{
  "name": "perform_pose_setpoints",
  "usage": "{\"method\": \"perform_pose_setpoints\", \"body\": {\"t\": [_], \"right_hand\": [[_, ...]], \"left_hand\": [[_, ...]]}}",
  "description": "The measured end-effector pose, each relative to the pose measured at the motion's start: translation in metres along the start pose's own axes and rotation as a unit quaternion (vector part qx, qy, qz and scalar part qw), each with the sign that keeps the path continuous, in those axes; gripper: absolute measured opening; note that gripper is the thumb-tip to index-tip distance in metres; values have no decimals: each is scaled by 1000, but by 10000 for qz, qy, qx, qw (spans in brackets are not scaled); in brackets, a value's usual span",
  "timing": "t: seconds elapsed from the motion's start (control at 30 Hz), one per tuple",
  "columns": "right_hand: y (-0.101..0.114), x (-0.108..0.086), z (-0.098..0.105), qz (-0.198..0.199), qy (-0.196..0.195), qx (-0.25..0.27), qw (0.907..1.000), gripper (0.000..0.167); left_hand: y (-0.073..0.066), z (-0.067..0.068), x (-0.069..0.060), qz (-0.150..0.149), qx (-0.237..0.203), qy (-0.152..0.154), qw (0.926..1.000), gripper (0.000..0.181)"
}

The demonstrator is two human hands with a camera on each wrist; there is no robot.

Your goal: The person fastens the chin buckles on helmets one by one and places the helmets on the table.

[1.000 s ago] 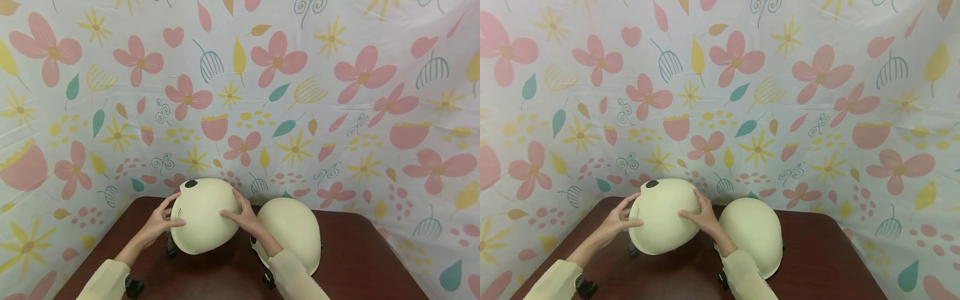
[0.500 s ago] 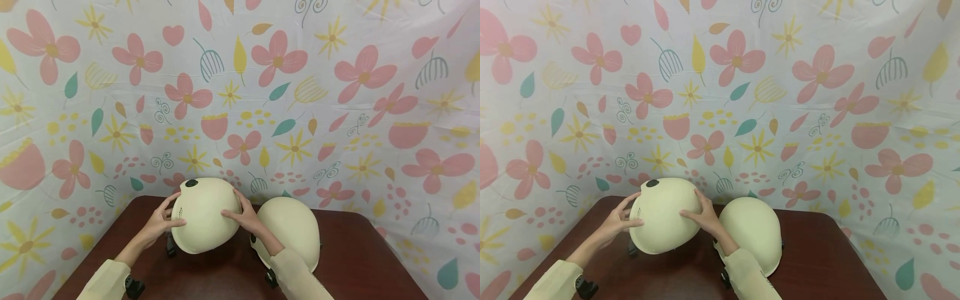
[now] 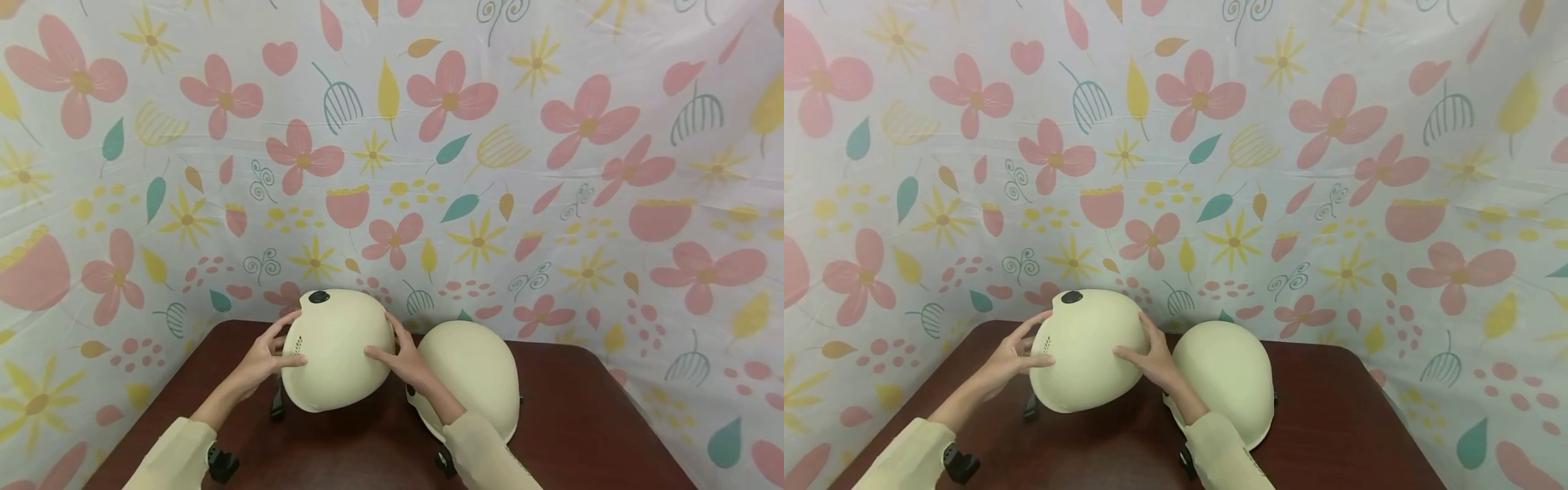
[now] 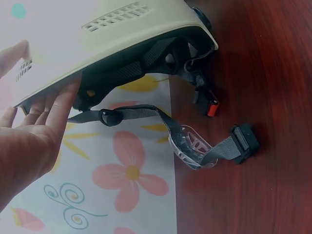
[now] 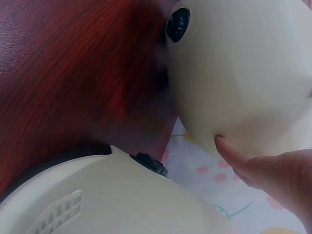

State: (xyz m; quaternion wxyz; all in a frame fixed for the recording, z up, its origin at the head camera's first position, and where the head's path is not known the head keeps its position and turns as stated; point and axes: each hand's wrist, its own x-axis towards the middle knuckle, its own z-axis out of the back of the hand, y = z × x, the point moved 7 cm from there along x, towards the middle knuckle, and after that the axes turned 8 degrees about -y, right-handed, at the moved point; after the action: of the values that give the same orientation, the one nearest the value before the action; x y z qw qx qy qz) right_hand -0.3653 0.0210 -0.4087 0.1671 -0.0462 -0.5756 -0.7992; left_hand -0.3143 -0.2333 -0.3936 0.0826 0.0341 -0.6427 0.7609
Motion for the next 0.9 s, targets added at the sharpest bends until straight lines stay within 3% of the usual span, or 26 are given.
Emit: {"method": "perform_pose_setpoints", "body": {"t": [0.23,0.43,0.57,0.9], "right_hand": [[-3,-3,-3,-125,88,174,9997,87],[-7,-6,-9,-382,252,386,9982,89],[-7,-8,-10,-323,134,211,9992,89],[-3,-7,-6,-198,-54,120,9997,83]], "left_hand": [[-2,0,0,-104,25,69,9999,89],[-4,-8,-1,-307,196,360,9987,78],[-6,-13,0,-480,283,451,9974,75],[-5,-13,2,-491,186,501,9974,75]]}}
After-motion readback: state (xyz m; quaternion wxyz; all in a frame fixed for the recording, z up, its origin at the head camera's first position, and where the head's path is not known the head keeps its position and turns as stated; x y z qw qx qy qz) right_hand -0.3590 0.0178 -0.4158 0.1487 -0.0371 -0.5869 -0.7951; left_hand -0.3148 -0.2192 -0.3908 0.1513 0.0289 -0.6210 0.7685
